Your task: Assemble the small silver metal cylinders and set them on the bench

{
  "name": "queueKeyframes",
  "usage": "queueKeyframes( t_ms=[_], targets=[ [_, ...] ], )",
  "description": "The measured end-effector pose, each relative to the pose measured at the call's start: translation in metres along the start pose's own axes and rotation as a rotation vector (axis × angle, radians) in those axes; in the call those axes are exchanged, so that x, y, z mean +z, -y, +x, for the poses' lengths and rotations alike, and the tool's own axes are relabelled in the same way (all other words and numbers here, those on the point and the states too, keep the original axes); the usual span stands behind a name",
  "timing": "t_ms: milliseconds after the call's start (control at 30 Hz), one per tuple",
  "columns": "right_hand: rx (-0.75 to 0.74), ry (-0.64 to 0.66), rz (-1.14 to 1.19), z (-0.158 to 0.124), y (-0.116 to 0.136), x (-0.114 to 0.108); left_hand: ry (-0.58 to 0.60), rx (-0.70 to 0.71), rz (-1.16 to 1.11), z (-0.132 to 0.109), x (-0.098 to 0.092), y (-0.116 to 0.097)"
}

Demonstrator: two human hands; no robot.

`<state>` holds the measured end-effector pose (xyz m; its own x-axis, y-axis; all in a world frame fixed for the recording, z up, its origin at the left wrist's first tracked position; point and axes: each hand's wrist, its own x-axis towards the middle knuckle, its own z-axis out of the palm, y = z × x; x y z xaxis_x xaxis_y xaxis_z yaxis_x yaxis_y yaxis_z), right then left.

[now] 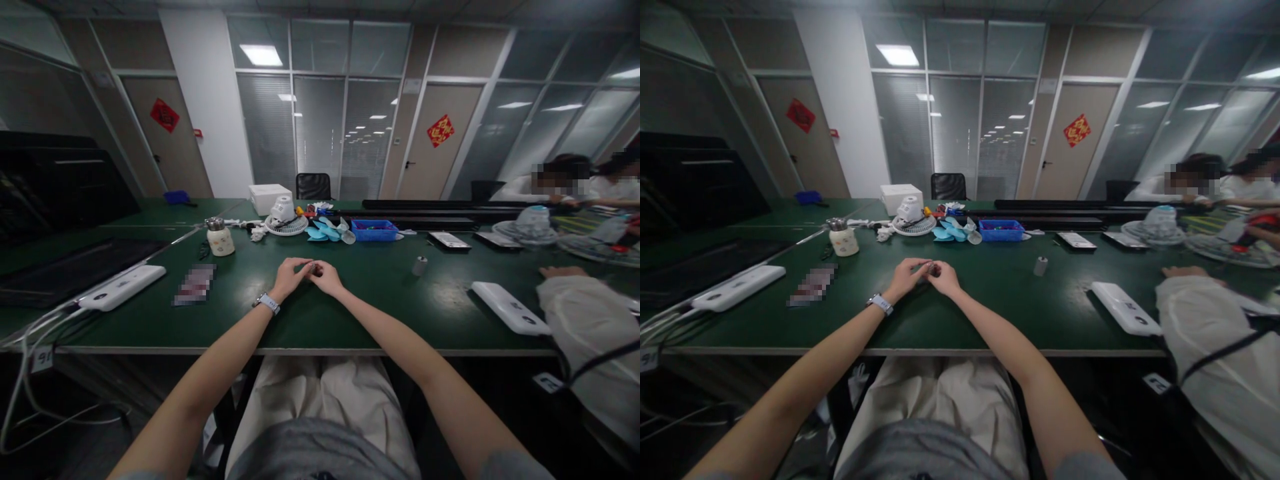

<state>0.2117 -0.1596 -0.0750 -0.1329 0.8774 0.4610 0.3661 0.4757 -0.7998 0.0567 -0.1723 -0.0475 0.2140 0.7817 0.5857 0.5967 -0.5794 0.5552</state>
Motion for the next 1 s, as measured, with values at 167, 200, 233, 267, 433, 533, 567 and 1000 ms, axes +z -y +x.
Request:
queueKeyframes(
  t_ms=[167,200,233,267,433,533,567,1000],
  targets=[
    [0.018,0.014,-0.035,-0.002,0.003,-0.003,-0.058,-0.096,-0.086,0.012,0.006,-0.002],
    [0.023,0.012,-0.024,-0.002,0.003,-0.002,-0.084,-0.101,-0.097,0.013,0.005,0.000],
    [0.024,0.006,-0.011,-0.002,0.002,-0.001,-0.113,-0.101,-0.099,0.014,0.003,0.003],
    [0.024,0.000,-0.001,-0.002,0.002,-0.001,-0.138,-0.101,-0.089,0.014,-0.001,0.007],
    [0.033,-0.062,-0.045,-0.007,-0.002,-0.009,-0.068,-0.229,0.131,0.004,-0.019,0.033],
    [0.062,-0.098,-0.100,-0.013,-0.002,-0.023,0.058,-0.326,0.254,-0.002,-0.022,0.041],
    [0.072,-0.110,-0.113,-0.016,-0.002,-0.028,0.091,-0.336,0.287,-0.002,-0.021,0.041],
    [0.138,-0.124,-0.212,-0.033,0.006,-0.044,0.140,-0.363,0.377,-0.002,-0.018,0.041]
  ],
)
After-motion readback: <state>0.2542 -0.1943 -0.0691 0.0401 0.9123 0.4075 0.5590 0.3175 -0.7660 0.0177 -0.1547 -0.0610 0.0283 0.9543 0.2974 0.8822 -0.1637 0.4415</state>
